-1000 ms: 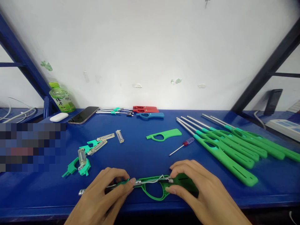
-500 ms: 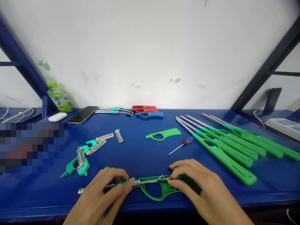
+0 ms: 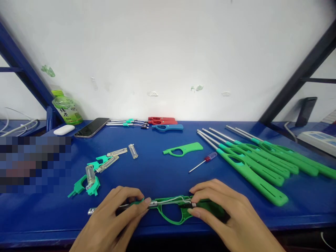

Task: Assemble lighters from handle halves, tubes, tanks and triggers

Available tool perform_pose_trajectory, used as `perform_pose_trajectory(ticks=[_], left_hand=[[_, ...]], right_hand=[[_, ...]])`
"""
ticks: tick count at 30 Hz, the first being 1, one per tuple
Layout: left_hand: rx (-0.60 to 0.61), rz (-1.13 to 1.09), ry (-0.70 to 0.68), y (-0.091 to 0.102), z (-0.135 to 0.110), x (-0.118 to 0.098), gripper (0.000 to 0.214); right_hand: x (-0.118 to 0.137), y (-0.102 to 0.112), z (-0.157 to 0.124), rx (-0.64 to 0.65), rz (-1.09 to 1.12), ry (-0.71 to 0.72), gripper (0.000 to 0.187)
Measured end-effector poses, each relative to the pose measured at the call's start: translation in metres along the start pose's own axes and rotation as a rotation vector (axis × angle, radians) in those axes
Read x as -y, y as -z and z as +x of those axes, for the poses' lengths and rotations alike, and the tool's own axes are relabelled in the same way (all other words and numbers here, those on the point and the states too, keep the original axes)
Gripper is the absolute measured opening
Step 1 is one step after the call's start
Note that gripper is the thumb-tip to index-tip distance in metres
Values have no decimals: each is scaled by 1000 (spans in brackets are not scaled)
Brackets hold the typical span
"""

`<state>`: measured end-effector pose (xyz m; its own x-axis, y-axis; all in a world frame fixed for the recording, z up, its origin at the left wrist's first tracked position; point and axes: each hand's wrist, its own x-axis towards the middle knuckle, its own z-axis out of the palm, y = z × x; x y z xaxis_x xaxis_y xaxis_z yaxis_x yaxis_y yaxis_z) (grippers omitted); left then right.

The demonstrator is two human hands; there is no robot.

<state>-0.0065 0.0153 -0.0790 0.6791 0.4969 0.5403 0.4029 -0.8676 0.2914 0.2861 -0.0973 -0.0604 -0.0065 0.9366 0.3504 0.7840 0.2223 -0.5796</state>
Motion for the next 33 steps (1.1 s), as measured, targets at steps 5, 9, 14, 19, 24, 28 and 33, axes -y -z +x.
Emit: perform_pose_trajectory(ticks=[5, 9, 14, 19, 24, 28, 33], left_hand=[[-23, 8, 1, 2, 5, -5, 23], [-3, 19, -13, 3, 7, -8, 23], [19, 52, 37, -2, 9, -7, 26], [-96, 112, 8, 8, 17, -5, 22], [-286, 292, 114, 49, 7, 22, 19], [-143, 414, 192, 77, -15, 55, 38], [42, 463, 222, 85, -26, 74, 40]], right_hand=[[0, -3, -1, -66, 6, 72, 8], [-1, -3, -1, -123, -38, 169, 10], [-3, -2, -1, -172, -86, 232, 15], [-4, -1, 1, -238, -112, 260, 21], [-5, -3, 2, -258, -126, 269, 25], [-6, -6, 2, -258, -124, 260, 28], [-6, -6, 1, -281, -124, 274, 28]])
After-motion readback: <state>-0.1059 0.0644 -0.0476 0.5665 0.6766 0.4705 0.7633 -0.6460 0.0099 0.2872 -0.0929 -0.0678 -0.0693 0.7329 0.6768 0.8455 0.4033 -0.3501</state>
